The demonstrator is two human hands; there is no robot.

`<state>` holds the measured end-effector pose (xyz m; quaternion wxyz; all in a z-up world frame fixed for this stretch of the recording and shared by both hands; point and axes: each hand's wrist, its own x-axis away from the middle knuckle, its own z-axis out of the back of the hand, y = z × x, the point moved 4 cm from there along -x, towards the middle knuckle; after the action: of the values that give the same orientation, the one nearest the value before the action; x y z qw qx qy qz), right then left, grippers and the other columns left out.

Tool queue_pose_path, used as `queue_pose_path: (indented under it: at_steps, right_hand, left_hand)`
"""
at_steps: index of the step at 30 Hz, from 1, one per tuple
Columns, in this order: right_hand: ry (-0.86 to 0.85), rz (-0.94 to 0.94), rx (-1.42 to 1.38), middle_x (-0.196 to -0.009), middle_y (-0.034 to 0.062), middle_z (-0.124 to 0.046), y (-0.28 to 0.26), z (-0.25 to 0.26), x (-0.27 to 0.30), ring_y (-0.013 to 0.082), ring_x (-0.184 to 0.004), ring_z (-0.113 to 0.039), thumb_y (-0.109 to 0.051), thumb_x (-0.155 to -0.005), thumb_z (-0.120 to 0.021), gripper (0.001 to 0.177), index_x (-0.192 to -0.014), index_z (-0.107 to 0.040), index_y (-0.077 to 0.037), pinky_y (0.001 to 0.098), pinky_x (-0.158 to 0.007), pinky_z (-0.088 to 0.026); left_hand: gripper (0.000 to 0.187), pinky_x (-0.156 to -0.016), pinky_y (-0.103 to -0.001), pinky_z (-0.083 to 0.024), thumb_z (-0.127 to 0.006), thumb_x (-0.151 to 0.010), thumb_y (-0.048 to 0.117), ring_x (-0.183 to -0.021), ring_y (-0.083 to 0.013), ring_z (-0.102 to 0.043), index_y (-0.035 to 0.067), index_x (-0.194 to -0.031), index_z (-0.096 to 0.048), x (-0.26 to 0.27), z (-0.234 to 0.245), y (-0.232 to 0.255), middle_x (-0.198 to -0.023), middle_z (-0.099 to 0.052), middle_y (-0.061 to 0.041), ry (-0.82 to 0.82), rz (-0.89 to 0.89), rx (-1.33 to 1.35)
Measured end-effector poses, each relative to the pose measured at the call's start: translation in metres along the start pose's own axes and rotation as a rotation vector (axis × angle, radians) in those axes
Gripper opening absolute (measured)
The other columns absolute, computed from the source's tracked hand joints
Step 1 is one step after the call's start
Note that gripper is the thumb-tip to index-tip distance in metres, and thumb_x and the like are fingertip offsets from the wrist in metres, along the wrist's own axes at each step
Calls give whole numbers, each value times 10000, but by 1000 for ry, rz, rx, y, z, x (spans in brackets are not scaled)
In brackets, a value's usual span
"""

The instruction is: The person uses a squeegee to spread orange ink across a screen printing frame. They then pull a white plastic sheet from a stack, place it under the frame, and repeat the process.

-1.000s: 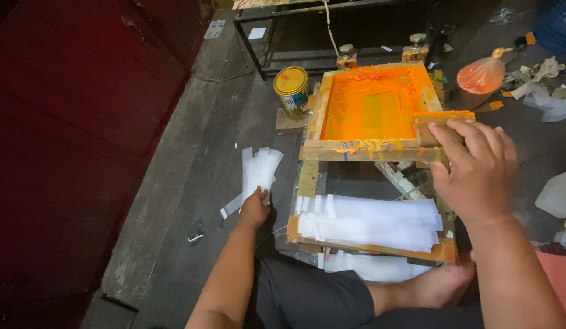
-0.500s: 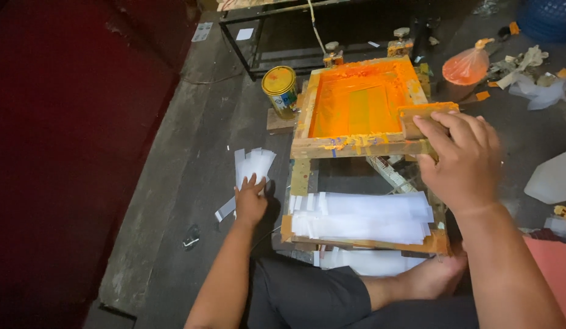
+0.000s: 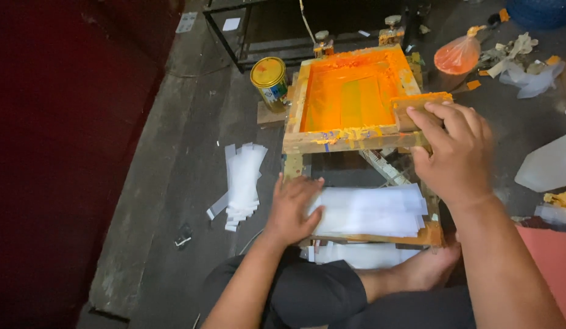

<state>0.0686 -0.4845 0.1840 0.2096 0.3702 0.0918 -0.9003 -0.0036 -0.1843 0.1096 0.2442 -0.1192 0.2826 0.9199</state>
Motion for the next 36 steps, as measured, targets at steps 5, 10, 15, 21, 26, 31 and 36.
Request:
queue_pose_path:
  at_steps: [5, 10, 15, 21, 26, 31, 36]
  right_hand:
    - [8, 16, 14, -1319, 94, -713, -3, 5, -4, 339, -1208, -656, -75, -685, -778, 684, -1366, -788, -142, 498, -961, -565]
    - [18, 25, -3, -1326, 110, -710, -3, 4, -4, 351, -1207, -650, -58, -674, -754, 700, -1370, -786, -123, 510, -966, -562]
    - [16, 16, -12, -1319, 113, -713, -3, 3, -2, 350, -1213, -653, -44, -693, -756, 684, -1372, -787, -123, 510, -950, -565]
    - [10, 17, -18, -1326, 110, -703, -3, 3, -3, 352, -1219, -644, -49, -659, -786, 721, -1377, -780, -120, 508, -966, -563]
    - [27, 23, -5, -1317, 110, -711, -4, 4, -4, 344, -1216, -649, -50, -693, -747, 680, -1368, -790, -121, 497, -965, -572]
    - [12, 15, 11, -1329, 109, -715, -4, 4, -3, 348, -1235, -648, -64, -709, -748, 664, -1369, -782, -129, 502, -951, -565]
    - [17, 20, -21, -1337, 117, -704, -2, 2, -2, 359, -1234, -638, -61, -684, -744, 700, -1380, -781, -127, 524, -964, -558]
  left_hand:
    - [638, -1169, -705, -150, -592, -930, 364, -1428, -426, -434, 141, -1514, -467, 3, -13, 0, -1447, -608, -111, -175, 23, 50]
    - [680, -1199, -654, -93, -506, -982, 364, -1518, -425, -284, 119, -1590, -323, 2, -17, 0, -1592, -442, -163, -314, 58, 47]
    - [606, -1192, -670, -122, -534, -972, 285, -1459, -428, -389, 117, -1543, -420, 3, -18, -1, -1453, -587, -148, -265, 28, 42]
    - [489, -1182, -674, -190, -569, -960, 239, -1344, -403, -538, 99, -1428, -563, 5, -19, -4, -1368, -657, -131, -181, -33, 37]
    - [459, -1190, -646, -206, -585, -950, 243, -1278, -386, -578, 115, -1390, -602, 4, -15, 1, -1276, -694, -113, -174, -43, 69]
    - [449, -1179, -641, -242, -585, -934, 256, -1206, -368, -610, 105, -1355, -629, 3, -11, 4, -1214, -710, -117, -152, -75, 119]
    - [480, -1164, -653, -246, -603, -916, 241, -1227, -361, -599, 127, -1381, -620, 4, -13, 3, -1249, -704, -125, -180, -72, 146]
